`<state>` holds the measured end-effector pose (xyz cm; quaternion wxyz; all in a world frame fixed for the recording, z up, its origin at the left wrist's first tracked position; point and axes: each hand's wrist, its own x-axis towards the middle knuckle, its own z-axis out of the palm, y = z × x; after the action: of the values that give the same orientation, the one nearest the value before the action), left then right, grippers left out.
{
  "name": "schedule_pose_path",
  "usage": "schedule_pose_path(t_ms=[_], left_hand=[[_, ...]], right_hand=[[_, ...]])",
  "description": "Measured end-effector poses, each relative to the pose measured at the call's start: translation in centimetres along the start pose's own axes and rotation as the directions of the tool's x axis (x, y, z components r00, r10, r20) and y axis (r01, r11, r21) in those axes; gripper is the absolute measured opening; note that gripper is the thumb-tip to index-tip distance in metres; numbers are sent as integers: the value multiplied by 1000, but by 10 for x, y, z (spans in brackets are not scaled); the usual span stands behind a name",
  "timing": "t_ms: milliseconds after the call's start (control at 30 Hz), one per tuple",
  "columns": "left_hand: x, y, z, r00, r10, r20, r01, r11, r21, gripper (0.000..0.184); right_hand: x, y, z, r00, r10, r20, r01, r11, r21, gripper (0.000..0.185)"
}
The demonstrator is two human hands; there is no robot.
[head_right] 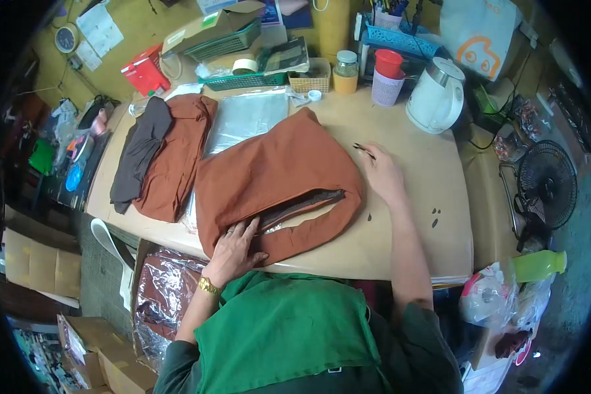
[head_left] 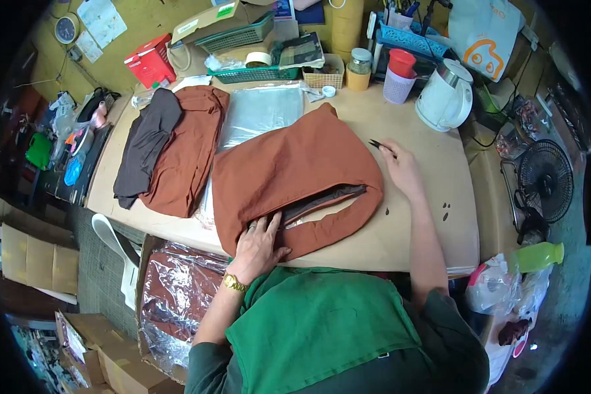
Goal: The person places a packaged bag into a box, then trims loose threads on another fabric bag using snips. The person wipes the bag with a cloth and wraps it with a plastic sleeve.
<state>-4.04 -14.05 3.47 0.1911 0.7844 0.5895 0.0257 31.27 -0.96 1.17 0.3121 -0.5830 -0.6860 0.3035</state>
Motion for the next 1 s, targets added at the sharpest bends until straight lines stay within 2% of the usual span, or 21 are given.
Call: schedule_pose_path(t_ms=[33, 67, 133, 167, 200, 233, 267, 333, 400, 433, 500, 600, 633, 667, 700, 733, 800, 833, 867, 933, 1000], left_hand=[[3, -4, 12, 991, 94, -94, -86, 993, 83, 87], [2, -6, 19, 967, 185, -174, -155, 973, 170, 87], [3, 1, 16, 953, 201, -226, -164, 972, 171, 75], [4, 3, 13, 935, 240, -262, -246, 969, 9, 64], [4, 5, 8, 912, 273, -307, -328, 933, -146, 53], [-2, 16, -8, 916, 156, -369, -274, 916, -292, 33], [-8, 14, -15, 863, 101, -495, -238, 945, -223, 25], [-19, 0, -25, 729, 27, -684, -146, 982, -117, 15], [-33, -13, -23, 785, -255, -565, 30, 926, -377, 8], [-32, -9, -16, 820, -320, -475, -16, 816, -578, 5], [-14, 12, -17, 882, 80, -465, -294, 864, -409, 15], [42, 46, 6, 835, 338, -434, -498, 800, -334, 35], [66, 50, 18, 804, 381, -456, -523, 819, -237, 36], [88, 56, 20, 841, 375, -391, -501, 812, -299, 36], [114, 55, 20, 906, 398, -145, -423, 835, -351, 36], [135, 52, 27, 902, 404, -150, -431, 832, -349, 36], [163, 52, 41, 935, 354, 4, -277, 739, -614, 35], [169, 54, 48, 934, 358, 3, -281, 738, -614, 35], [171, 57, 51, 901, 392, -186, -434, 802, -411, 37], [179, 59, 55, 786, 411, -462, -474, 880, -23, 39], [191, 55, 51, 783, 369, -501, -405, 914, 40, 39]], right_hand=[[7, 20, 6, 962, -1, -275, -152, 831, -536, 41], [12, 30, 14, 961, 0, -275, -154, 829, -537, 41], [25, 47, 29, 967, -199, -157, 50, 757, -651, 45], [34, 56, 34, 959, -260, -112, 117, 724, -680, 46], [55, 66, 34, 956, -222, -191, 63, 793, -606, 49], [66, 70, 33, 947, -177, -267, 12, 853, -521, 53], [61, 59, 27, 947, -176, -270, 11, 855, -519, 53], [32, 13, 3, 978, 30, -204, -62, 987, -148, 63], [-9, -14, 0, 986, 112, -126, -117, 992, -35, 65], [-24, -19, 4, 982, 183, -39, -180, 981, 72, 66], [-37, -12, 17, 991, 130, -40, -127, 989, 77, 66], [-35, 8, 39, 996, 18, -87, -1, 981, 195, 65], [-36, 0, 45, 992, 5, -127, 19, 982, 190, 64], [-36, -9, 51, 986, -10, -169, 41, 982, 182, 63], [-41, -32, 47, 993, -13, -118, 39, 975, 220, 61], [-47, -51, 44, 992, -17, -125, 43, 976, 215, 61], [-60, -80, 41, 998, -56, -7, 56, 970, 237, 58], [-67, -91, 39, 1000, -11, 20, 6, 971, 240, 64], [-74, -101, 36, 1000, -10, 16, 6, 971, 239, 64], [-86, -114, 32, 992, 89, 86, -100, 985, 137, 68], [-96, -100, 45, 997, 50, 58, -57, 990, 127, 72]])
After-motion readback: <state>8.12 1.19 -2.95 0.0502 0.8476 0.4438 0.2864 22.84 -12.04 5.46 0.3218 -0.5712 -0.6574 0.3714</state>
